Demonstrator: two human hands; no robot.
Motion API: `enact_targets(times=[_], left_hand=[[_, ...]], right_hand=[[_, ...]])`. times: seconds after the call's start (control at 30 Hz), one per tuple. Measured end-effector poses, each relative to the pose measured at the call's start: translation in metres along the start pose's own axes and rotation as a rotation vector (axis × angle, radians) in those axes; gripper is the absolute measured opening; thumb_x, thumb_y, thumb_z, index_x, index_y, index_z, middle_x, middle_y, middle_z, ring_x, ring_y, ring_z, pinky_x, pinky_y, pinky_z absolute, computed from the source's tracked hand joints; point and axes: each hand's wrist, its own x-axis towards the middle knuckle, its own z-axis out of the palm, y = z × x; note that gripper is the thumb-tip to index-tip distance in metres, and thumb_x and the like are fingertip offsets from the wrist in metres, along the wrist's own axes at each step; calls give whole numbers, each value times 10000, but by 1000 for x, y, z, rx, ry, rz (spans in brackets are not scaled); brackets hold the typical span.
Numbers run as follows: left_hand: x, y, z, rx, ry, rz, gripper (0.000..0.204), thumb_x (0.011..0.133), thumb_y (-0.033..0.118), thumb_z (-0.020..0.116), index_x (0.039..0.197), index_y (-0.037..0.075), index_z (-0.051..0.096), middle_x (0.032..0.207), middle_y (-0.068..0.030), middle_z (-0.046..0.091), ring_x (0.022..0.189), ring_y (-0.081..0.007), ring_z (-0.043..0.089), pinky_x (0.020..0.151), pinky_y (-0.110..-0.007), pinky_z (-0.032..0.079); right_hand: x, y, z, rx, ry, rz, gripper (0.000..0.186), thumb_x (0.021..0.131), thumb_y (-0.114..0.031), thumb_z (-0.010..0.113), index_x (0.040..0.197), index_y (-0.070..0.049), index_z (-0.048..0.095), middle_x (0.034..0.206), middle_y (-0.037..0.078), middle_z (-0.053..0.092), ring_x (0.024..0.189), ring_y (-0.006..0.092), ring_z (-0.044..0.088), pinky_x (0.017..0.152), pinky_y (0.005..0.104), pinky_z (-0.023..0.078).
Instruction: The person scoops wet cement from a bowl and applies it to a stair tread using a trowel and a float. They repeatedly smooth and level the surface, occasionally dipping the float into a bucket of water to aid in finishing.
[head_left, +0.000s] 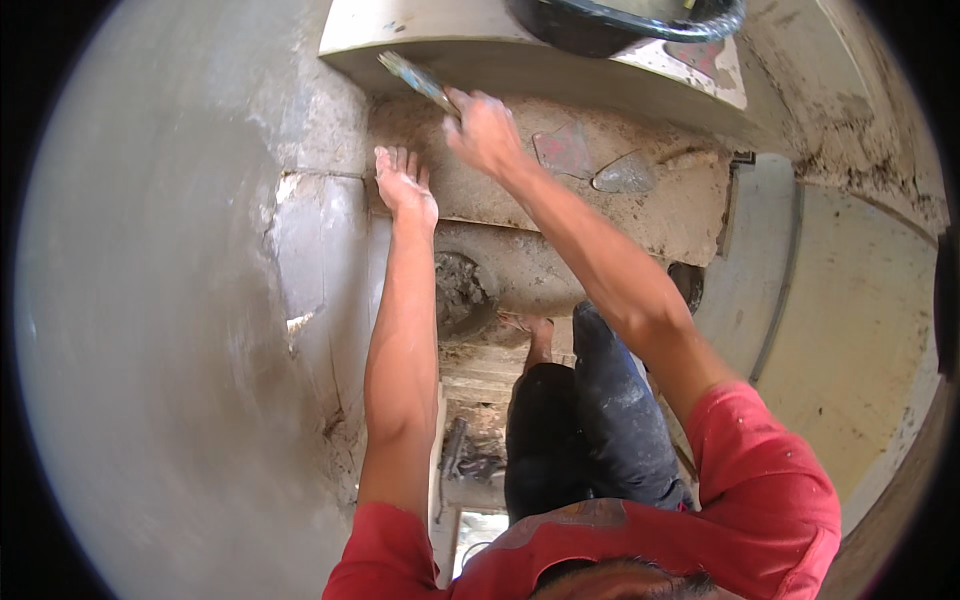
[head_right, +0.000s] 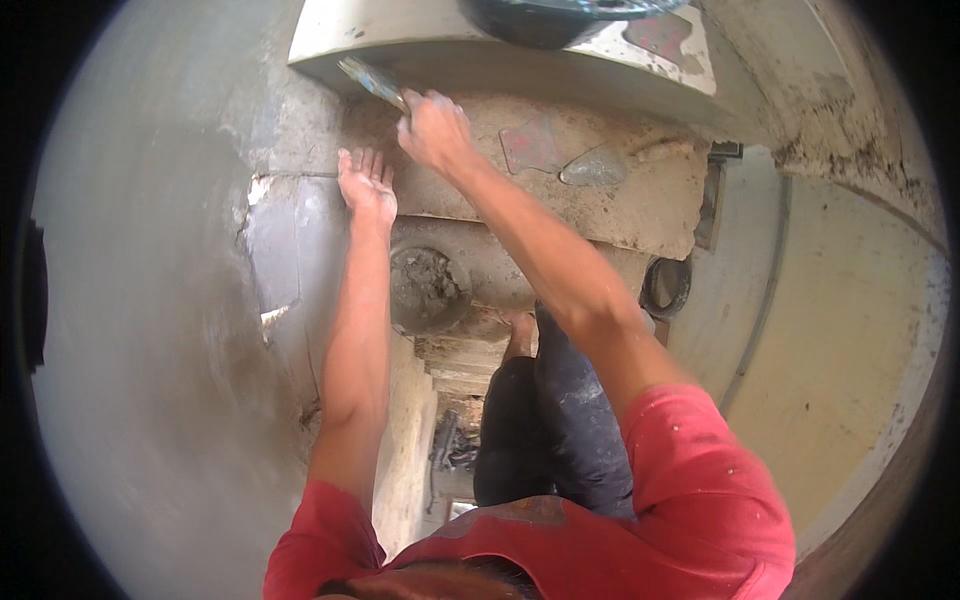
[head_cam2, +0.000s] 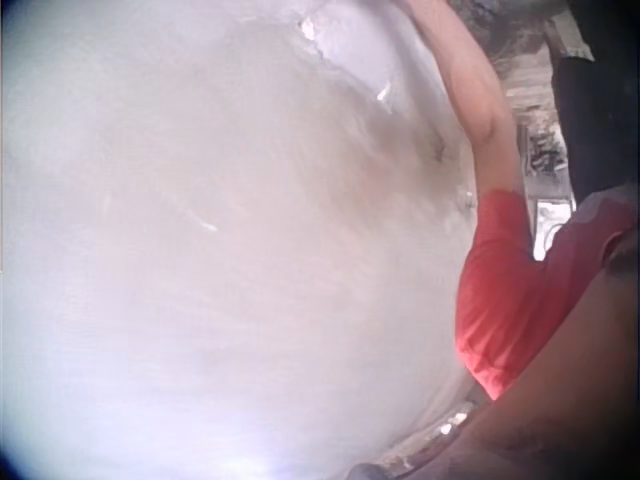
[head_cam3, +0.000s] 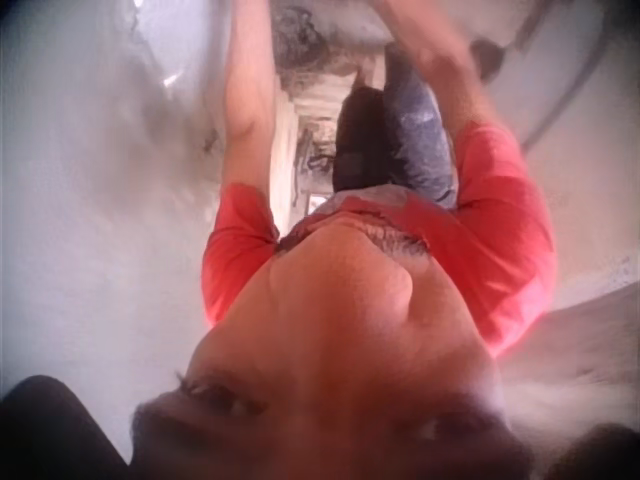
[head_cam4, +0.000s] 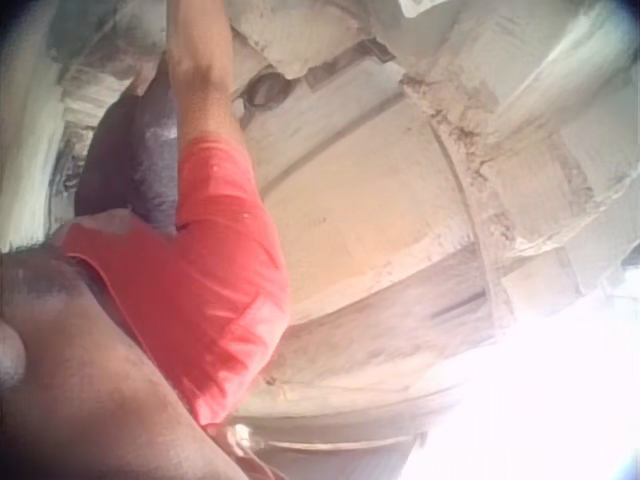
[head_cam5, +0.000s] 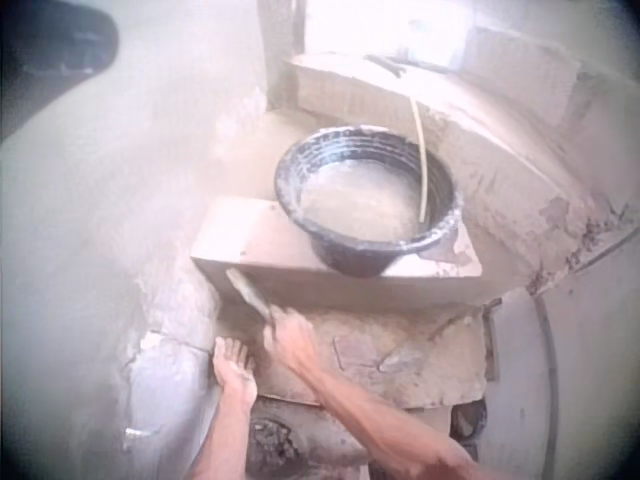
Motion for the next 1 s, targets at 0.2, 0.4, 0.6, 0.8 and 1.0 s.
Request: enact_targets(times=[0.2,0.4,0.6,0.8,1.0], left_hand=[[-12,-2,9,34,-38,-14,847,1111,553,451,1723,60,133,1785,-187,174,1643,-349,204,1324,-496,164],[-10,-17,4,55,-58,-18,840,1105,536,459,1724,74,130,1774,-192,203,1635,-351,229,1328,-500,162],[-13,-39,-3,63,-64,-70,850,1101,535,459,1735,115,79,1776,-194,194,1637,-360,218,1331,-502,156],[-17,-47,-12,119,38,-102,742,1121,542,406,1670,50,323,1718,-191,336,1546,-341,381,1260,-488,308],[-17,-47,-30,36,-134,-80,715,1122,520,409,1664,63,311,1698,-182,354,1534,-349,394,1263,-463,318]], right_hand=[[-37,85,-52,196,153,278,403,938,-183,676,1309,-35,734,986,228,753,914,329,731,869,472,576],[-121,152,-117,469,621,660,268,989,-111,704,1231,-7,754,834,55,678,679,136,618,562,330,503],[-89,121,-86,858,935,806,102,1009,-86,682,1077,-11,687,812,35,644,654,131,604,511,325,477],[-12,-1,43,699,720,608,211,946,-128,674,1047,54,704,800,141,702,704,229,617,672,455,503],[-26,-29,61,493,167,262,383,929,-153,669,1262,27,725,1069,323,731,1023,463,726,973,496,561]])
